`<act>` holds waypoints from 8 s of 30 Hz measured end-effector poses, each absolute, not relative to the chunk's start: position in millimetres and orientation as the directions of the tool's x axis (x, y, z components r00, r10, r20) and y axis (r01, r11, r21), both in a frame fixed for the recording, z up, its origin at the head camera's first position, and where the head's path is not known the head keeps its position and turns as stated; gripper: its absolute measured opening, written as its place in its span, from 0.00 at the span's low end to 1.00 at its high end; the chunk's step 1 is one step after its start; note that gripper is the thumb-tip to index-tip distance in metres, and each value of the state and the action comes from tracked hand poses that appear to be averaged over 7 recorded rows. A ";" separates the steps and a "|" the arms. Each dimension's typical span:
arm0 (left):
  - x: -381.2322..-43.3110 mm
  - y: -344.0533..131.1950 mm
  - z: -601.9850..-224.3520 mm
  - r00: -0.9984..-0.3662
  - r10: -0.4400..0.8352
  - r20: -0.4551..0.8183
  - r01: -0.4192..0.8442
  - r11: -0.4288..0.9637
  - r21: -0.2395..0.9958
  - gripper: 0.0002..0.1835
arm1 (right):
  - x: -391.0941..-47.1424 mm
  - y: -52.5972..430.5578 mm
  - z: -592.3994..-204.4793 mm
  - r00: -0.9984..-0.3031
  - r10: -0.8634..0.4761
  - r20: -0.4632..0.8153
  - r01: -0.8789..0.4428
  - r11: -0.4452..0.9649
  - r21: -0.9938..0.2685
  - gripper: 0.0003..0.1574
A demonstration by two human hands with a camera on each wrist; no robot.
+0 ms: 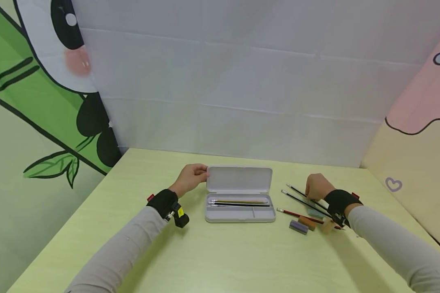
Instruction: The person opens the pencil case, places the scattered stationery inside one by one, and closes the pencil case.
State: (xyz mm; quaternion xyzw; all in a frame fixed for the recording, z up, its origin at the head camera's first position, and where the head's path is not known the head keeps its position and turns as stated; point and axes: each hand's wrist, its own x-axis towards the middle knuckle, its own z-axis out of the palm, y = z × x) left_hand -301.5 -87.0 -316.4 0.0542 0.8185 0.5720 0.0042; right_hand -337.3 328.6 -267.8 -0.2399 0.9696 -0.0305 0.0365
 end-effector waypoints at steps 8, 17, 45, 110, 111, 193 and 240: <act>-308.3 -83.2 -312.6 -0.996 0.071 0.059 0.080 0.338 0.938 0.17 | -359.6 330.6 -263.8 -0.861 -0.506 -0.053 -0.502 0.862 -0.063 0.04; -307.5 -92.7 -313.5 -0.996 0.059 0.070 0.086 0.332 0.939 0.17 | -373.6 320.1 -250.3 -0.854 -0.518 -0.041 -0.512 0.853 -0.105 0.03; -296.5 -92.4 -302.5 -0.996 0.067 0.057 0.074 0.304 0.950 0.17 | -339.5 265.9 -174.3 -0.772 -0.632 0.065 -0.635 0.763 -0.121 0.03; -273.1 -96.7 -292.4 -0.995 0.073 0.062 0.086 0.390 0.917 0.17 | -297.0 134.8 -261.6 -0.508 -0.858 0.074 -0.861 0.502 -0.080 0.07; -273.1 -96.1 -291.9 -0.996 0.074 0.057 0.081 0.385 0.919 0.17 | -297.2 134.3 -262.1 -0.508 -0.858 0.071 -0.861 0.503 -0.079 0.07; -268.7 -99.0 -292.3 -0.998 0.064 0.018 0.042 0.393 0.918 0.18 | -303.0 323.3 -251.9 -0.788 -0.611 -0.073 -0.592 0.785 -0.182 0.03; -280.8 -96.3 -299.0 -0.998 0.041 0.040 0.052 0.354 0.934 0.18 | -323.3 297.5 -225.5 -0.673 -0.740 0.006 -0.726 0.659 -0.199 0.07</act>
